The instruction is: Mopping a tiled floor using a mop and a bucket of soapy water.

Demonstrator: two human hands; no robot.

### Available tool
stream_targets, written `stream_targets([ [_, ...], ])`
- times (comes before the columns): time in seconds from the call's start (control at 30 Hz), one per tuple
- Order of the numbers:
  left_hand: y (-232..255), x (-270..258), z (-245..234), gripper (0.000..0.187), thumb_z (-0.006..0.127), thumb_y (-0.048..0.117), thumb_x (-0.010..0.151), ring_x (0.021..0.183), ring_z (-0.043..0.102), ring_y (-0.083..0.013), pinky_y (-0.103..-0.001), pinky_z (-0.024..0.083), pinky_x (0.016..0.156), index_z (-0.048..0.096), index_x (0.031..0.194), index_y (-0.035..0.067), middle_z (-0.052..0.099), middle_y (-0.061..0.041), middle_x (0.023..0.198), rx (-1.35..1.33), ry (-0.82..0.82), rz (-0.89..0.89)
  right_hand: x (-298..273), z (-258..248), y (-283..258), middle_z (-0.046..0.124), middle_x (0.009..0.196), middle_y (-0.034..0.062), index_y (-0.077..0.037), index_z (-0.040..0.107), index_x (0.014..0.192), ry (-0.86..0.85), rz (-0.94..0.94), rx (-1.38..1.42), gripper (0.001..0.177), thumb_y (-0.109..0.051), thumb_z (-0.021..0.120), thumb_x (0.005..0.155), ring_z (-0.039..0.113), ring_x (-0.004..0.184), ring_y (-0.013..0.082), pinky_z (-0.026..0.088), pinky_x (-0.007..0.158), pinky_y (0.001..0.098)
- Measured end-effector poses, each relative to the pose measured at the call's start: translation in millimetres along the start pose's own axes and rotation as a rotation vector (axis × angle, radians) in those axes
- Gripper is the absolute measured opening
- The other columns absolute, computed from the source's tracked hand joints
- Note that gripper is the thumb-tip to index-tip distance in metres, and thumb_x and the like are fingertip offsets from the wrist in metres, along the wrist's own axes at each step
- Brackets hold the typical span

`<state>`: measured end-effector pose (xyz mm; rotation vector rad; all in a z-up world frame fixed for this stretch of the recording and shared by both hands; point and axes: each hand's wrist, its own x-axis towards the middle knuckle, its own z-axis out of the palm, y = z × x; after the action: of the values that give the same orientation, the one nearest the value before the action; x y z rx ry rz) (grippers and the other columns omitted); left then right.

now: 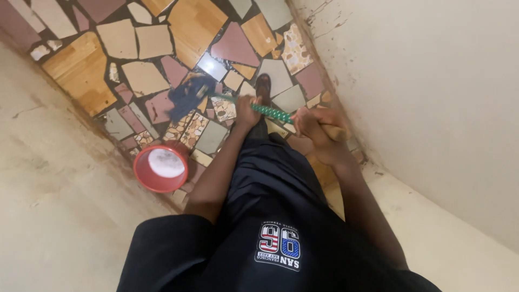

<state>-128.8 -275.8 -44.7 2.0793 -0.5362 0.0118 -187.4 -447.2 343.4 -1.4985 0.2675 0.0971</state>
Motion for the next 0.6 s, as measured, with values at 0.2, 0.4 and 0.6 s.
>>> stream_targets([
  [0.2,39.6,95.1,81.8,0.031,0.070,0.023,0.097,0.079,0.058,-0.0422,-0.056,0.046,0.092,0.056,0.079,0.003,0.058,-0.018,0.076,-0.129,0.030,-0.107,18.8,-26.7,-53.8,0.053,0.065,-0.0019,0.001,0.064,0.086,0.172,0.085,-0.154,0.034,-0.019,0.051,0.110,0.045,0.060,0.0043,0.037,0.055,0.0245],
  [0.4,5.2,129.5,200.0,0.022,0.065,0.021,0.099,0.094,0.057,-0.0443,-0.052,0.047,0.085,0.060,0.105,0.000,0.059,-0.024,0.101,-0.239,-0.019,0.068,45.2,-52.5,-60.4,0.053,0.069,0.0009,0.002,0.055,0.079,0.259,-0.077,-0.430,0.036,-0.014,0.051,0.112,0.047,0.063,0.0088,0.040,0.059,0.0270],
  [0.6,55.0,145.6,244.6,0.007,0.067,0.016,0.091,0.102,0.062,-0.0373,-0.052,0.050,0.095,0.061,0.095,0.015,0.064,-0.012,0.103,-0.258,-0.131,0.412,48.1,-102.0,-40.5,0.054,0.073,0.0045,0.000,0.051,0.077,0.386,-0.147,-0.295,0.037,-0.010,0.050,0.112,0.049,0.069,0.0128,0.048,0.074,0.0295],
])
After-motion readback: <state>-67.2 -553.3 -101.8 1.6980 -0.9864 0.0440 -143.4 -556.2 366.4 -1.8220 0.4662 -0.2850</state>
